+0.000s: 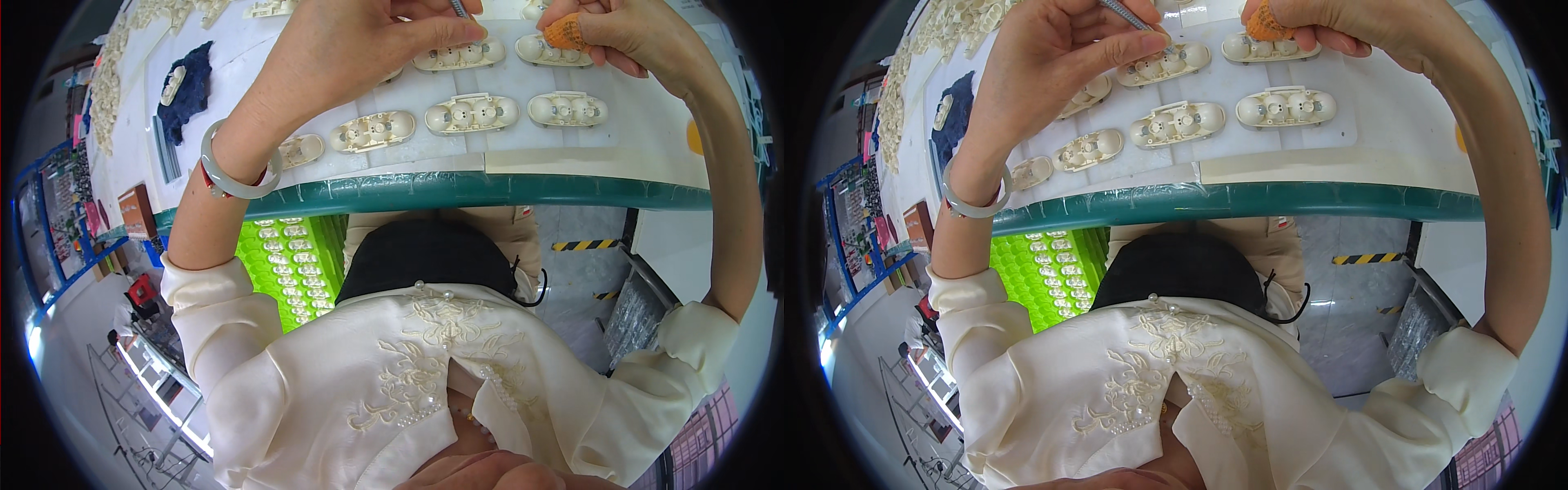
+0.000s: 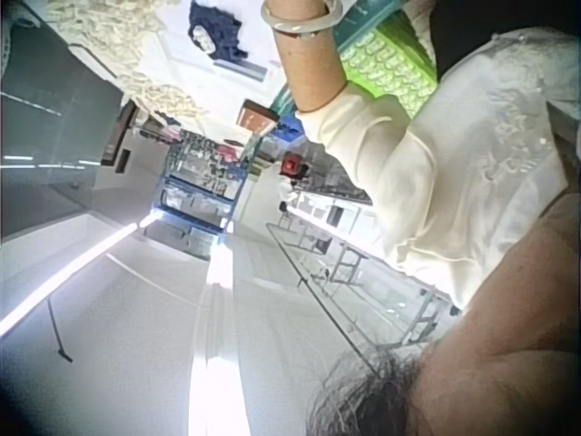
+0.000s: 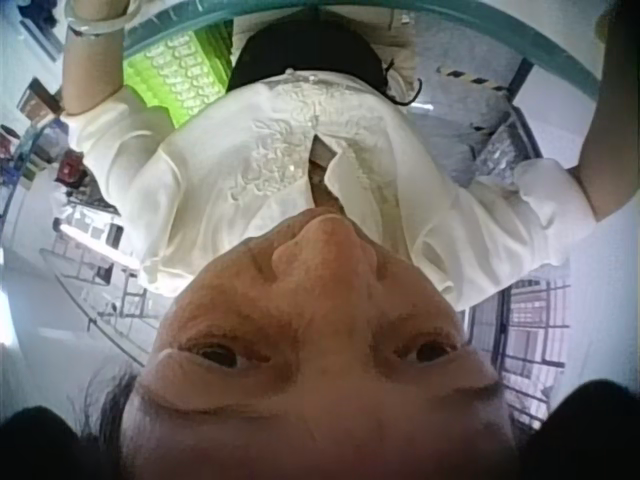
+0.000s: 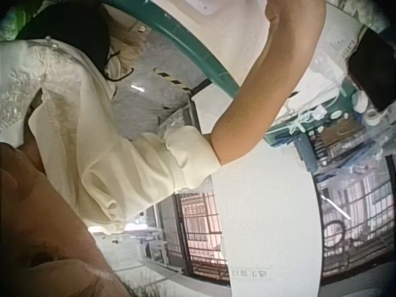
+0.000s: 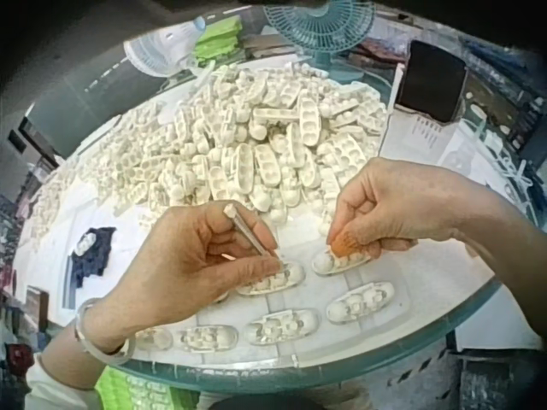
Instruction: Assembling small plastic components by inserting metal pins and applying adhesive from a dispenser.
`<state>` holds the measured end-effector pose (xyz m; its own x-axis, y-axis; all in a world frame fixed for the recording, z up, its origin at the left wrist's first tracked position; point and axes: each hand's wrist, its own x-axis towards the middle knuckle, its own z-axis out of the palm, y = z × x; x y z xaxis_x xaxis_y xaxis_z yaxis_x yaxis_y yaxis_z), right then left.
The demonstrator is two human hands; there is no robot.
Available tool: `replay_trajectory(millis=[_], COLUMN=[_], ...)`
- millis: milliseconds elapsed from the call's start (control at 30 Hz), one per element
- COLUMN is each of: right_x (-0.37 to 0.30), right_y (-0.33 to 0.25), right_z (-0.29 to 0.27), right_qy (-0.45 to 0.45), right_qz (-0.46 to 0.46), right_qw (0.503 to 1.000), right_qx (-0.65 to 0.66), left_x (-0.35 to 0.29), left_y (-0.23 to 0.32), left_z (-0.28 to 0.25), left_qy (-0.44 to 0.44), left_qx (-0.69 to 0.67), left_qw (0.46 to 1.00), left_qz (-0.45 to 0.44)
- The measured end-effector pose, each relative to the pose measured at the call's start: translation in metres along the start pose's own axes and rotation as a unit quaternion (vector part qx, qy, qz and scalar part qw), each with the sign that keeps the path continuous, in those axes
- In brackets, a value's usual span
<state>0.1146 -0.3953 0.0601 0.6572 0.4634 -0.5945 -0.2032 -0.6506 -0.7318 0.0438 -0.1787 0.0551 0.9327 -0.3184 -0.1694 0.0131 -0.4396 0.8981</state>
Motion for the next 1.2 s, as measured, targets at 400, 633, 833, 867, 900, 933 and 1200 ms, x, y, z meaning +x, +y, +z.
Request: replay_trajectory(millis=[400, 633, 833, 867, 900, 933, 1200], right_x=[0.003, -0.003, -0.004, -0.005, -0.006, -0.006, -0.013], right_y=[0.001, -0.004, -0.003, -0.006, -0.008, -0.010, -0.017], right_z=[-0.001, 0.001, -0.004, -0.003, 0.000, 0.001, 0.012], right_qy=[-0.003, 0.011, 0.049, 0.050, 0.040, 0.031, 0.051], right_qz=[0.007, -0.002, -0.009, -0.010, -0.007, -0.003, -0.005], right_qw=[1.000, 0.999, 0.998, 0.998, 0.998, 0.997, 0.991], right_qx=[0.008, -0.038, -0.037, -0.037, -0.054, -0.072, -0.122], left_x=[0.001, -0.002, -0.004, -0.004, -0.004, -0.004, -0.003], left_y=[-0.005, 0.005, 0.005, 0.004, 0.004, 0.004, 0.002], left_z=[0.003, 0.013, 0.021, 0.021, 0.021, 0.020, 0.018], left_qy=[0.008, 0.033, 0.065, 0.067, 0.067, 0.065, 0.060], left_qx=[-0.025, 0.057, 0.088, 0.095, 0.096, 0.094, 0.082], left_qw=[1.000, 0.998, 0.994, 0.993, 0.993, 0.993, 0.995], left_qz=[0.005, 0.006, 0.025, 0.030, 0.030, 0.027, 0.021])
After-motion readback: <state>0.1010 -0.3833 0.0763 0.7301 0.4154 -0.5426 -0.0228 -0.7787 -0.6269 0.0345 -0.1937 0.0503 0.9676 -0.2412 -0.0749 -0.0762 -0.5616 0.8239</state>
